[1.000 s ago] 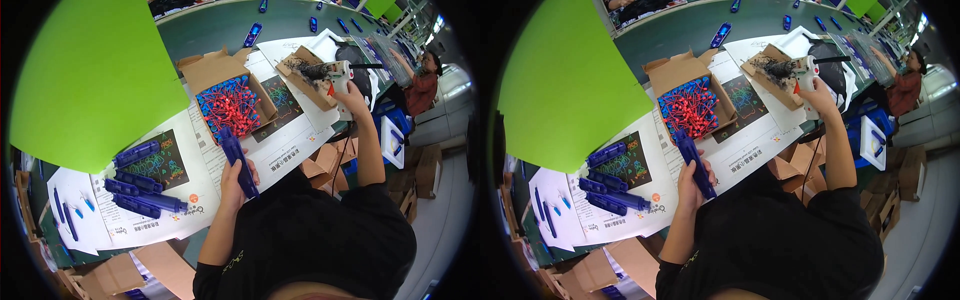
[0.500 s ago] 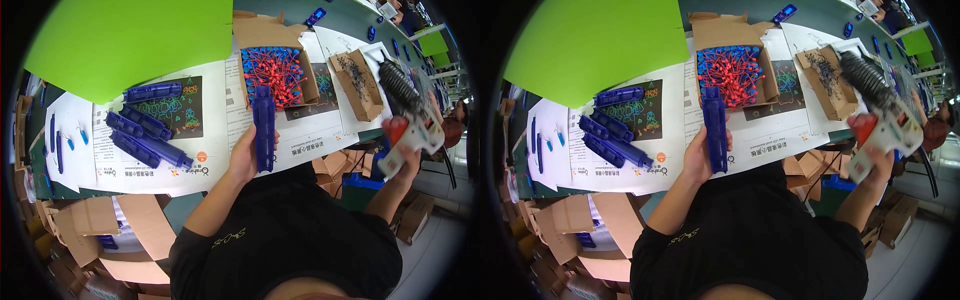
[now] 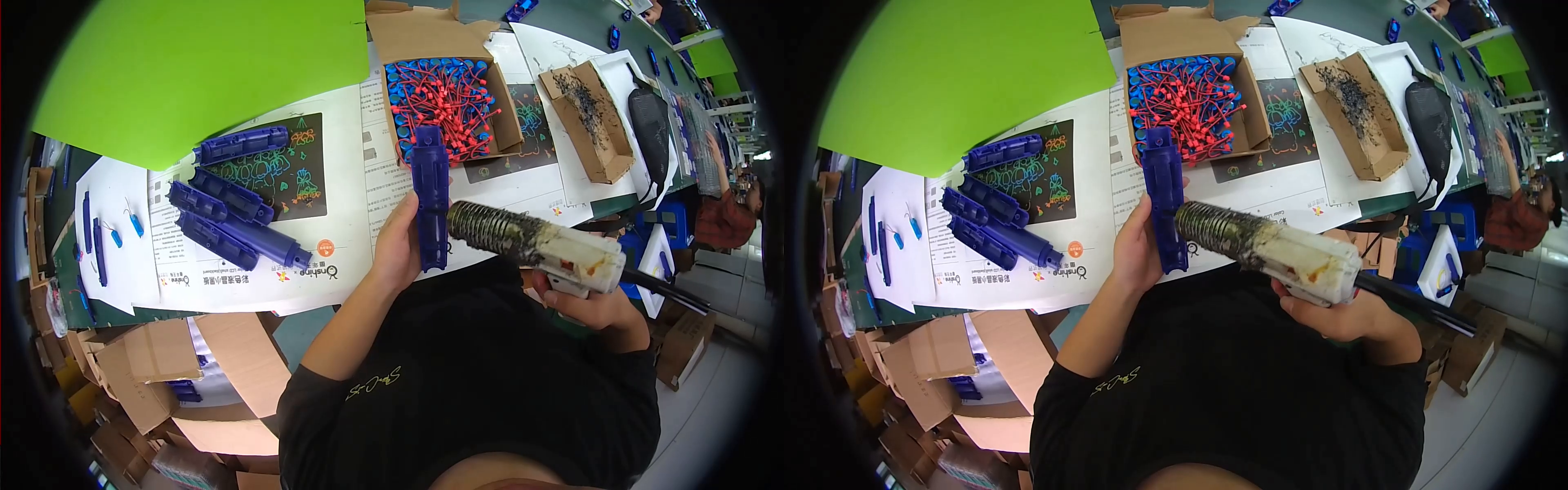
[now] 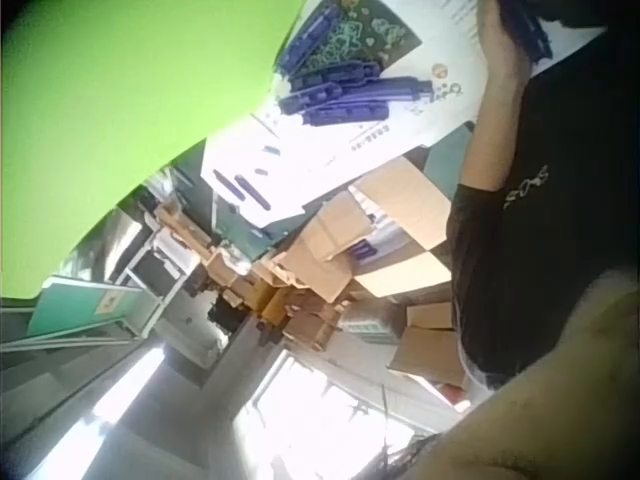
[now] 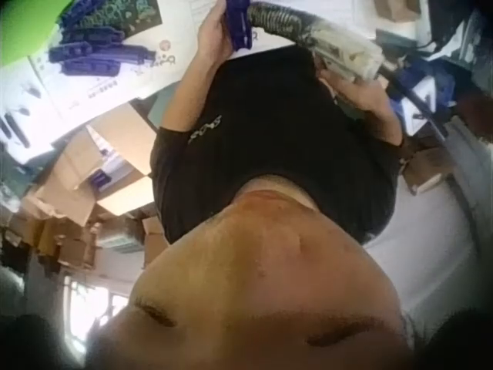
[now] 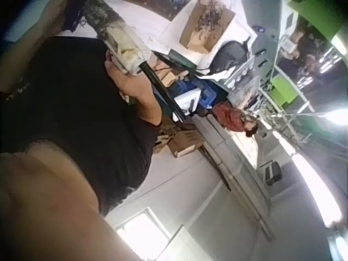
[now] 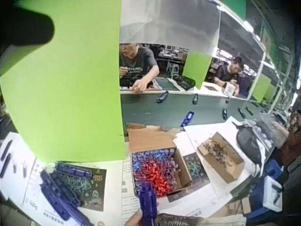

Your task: The person assembles electronic components by applying glue to a blue plastic housing with a glue gun, inserting a battery and a wire with a light, and then placing the unit onto a conveyor belt.

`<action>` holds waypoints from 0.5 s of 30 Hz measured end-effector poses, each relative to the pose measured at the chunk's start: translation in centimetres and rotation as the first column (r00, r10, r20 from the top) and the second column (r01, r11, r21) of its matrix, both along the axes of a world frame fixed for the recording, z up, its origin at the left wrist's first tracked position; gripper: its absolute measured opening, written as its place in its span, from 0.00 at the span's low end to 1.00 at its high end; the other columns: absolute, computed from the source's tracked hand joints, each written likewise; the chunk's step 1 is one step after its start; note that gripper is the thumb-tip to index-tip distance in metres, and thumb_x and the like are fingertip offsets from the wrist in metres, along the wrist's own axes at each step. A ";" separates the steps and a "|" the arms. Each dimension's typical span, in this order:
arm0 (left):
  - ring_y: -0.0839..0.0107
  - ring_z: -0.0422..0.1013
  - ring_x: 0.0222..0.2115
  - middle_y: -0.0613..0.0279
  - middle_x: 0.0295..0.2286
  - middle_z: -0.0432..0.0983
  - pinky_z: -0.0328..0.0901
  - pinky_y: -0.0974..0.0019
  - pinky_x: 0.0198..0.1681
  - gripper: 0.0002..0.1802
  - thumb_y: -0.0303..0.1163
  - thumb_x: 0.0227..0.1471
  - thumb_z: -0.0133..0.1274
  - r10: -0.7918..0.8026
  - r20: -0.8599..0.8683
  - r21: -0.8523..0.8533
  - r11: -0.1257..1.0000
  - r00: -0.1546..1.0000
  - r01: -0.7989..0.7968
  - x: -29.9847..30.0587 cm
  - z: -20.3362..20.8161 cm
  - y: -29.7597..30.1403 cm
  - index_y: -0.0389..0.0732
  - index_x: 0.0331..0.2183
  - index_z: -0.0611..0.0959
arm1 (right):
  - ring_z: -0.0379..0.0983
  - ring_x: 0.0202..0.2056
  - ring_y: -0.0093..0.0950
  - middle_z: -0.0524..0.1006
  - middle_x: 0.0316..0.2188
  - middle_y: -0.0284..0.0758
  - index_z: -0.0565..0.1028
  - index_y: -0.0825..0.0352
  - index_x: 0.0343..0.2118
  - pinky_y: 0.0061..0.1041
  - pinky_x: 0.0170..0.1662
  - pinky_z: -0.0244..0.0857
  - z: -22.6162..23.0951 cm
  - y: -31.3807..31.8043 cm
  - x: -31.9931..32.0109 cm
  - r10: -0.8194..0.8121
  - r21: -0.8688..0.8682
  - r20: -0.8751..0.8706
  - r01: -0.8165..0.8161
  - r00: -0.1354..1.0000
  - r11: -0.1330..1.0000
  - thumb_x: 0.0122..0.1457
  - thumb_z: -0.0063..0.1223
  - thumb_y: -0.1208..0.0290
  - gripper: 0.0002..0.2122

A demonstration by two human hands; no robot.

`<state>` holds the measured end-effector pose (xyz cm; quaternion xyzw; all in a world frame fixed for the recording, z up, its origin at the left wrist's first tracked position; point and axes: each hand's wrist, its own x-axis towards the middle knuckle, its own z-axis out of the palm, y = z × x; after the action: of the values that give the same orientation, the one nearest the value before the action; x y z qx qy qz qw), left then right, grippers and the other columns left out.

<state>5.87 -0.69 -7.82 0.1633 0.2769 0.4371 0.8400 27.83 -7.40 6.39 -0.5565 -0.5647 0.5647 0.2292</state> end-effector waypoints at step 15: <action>0.73 0.67 0.36 0.58 0.35 0.71 0.61 0.70 0.42 0.20 0.42 0.59 0.33 -0.077 0.032 0.034 0.997 0.997 0.076 0.0 -1.1 -0.2 0.37 0.43 0.70 | 0.70 0.35 0.23 0.73 0.33 0.33 0.69 0.71 0.42 0.21 0.39 0.64 0.2 1.5 -0.1 -0.181 -0.159 0.074 0.191 0.981 0.969 0.44 0.50 0.82 0.18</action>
<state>5.84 -0.89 -8.89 0.1803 0.2491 0.4120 0.8577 27.74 -5.89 6.63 -0.6405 -0.4677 0.5689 0.2177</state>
